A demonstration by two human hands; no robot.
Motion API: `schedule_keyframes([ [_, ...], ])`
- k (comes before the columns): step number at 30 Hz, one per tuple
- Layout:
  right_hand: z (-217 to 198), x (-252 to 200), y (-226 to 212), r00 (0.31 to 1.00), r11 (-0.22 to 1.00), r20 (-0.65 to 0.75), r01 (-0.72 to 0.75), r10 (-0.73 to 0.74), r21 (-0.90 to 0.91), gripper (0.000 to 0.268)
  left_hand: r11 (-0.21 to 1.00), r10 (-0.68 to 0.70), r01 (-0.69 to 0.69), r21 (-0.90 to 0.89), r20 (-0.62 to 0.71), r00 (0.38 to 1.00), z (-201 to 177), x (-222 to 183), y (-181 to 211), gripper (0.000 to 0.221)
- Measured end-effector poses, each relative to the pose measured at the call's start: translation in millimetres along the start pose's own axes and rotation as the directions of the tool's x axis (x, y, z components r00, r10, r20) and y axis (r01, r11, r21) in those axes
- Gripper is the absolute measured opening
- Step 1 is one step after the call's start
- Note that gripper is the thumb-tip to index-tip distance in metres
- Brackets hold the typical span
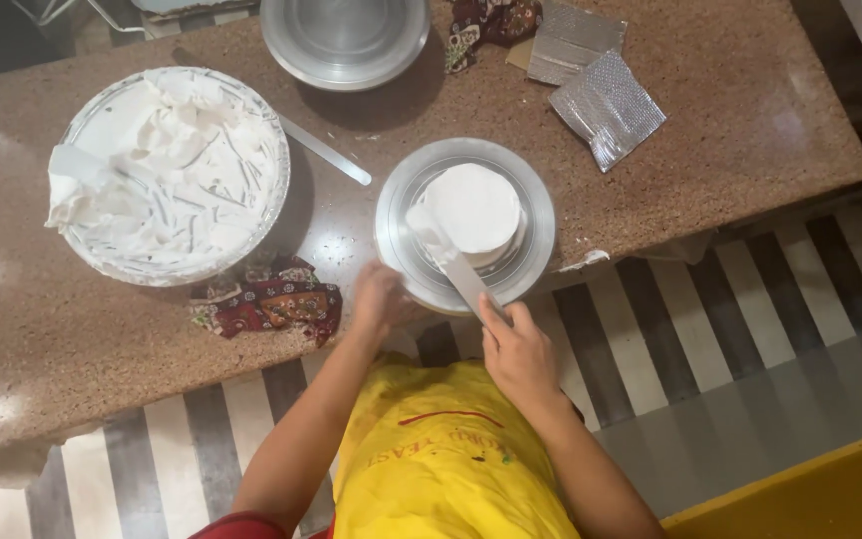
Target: Applying frosting and assembling layers of a small cake on a turntable.
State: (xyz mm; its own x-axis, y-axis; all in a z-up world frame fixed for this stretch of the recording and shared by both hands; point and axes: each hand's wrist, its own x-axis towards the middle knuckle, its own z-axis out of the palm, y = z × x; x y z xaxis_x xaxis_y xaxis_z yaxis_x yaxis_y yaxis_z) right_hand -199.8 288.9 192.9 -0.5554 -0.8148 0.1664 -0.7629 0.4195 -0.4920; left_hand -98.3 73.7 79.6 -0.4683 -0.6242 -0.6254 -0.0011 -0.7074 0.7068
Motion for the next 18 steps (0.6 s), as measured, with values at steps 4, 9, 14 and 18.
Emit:
schedule_keyframes([
  [4,-5.6,2.9,17.2,0.998,0.997,0.043,-0.034,0.037,-0.066,0.051,0.996,-0.090,0.091,-0.023,0.050,0.995,6.9,-38.3,-8.2,0.042],
  [9,-9.9,-8.2,17.2,0.995,0.934,-0.001,-0.095,0.102,0.345,0.048,0.994,-0.077,0.086,-0.065,0.123,0.989,1.3,-44.3,3.9,0.036],
  [14,-13.4,2.3,3.5,0.995,0.994,0.061,-0.085,0.080,0.072,0.046,0.977,-0.187,0.200,-0.068,0.162,0.969,2.6,-46.4,-13.2,0.036],
  [18,-18.9,-7.9,20.9,0.978,0.977,-0.004,-0.209,0.209,-0.044,0.049,0.986,-0.083,0.097,-0.134,0.111,0.990,-1.2,-43.3,4.0,0.036],
])
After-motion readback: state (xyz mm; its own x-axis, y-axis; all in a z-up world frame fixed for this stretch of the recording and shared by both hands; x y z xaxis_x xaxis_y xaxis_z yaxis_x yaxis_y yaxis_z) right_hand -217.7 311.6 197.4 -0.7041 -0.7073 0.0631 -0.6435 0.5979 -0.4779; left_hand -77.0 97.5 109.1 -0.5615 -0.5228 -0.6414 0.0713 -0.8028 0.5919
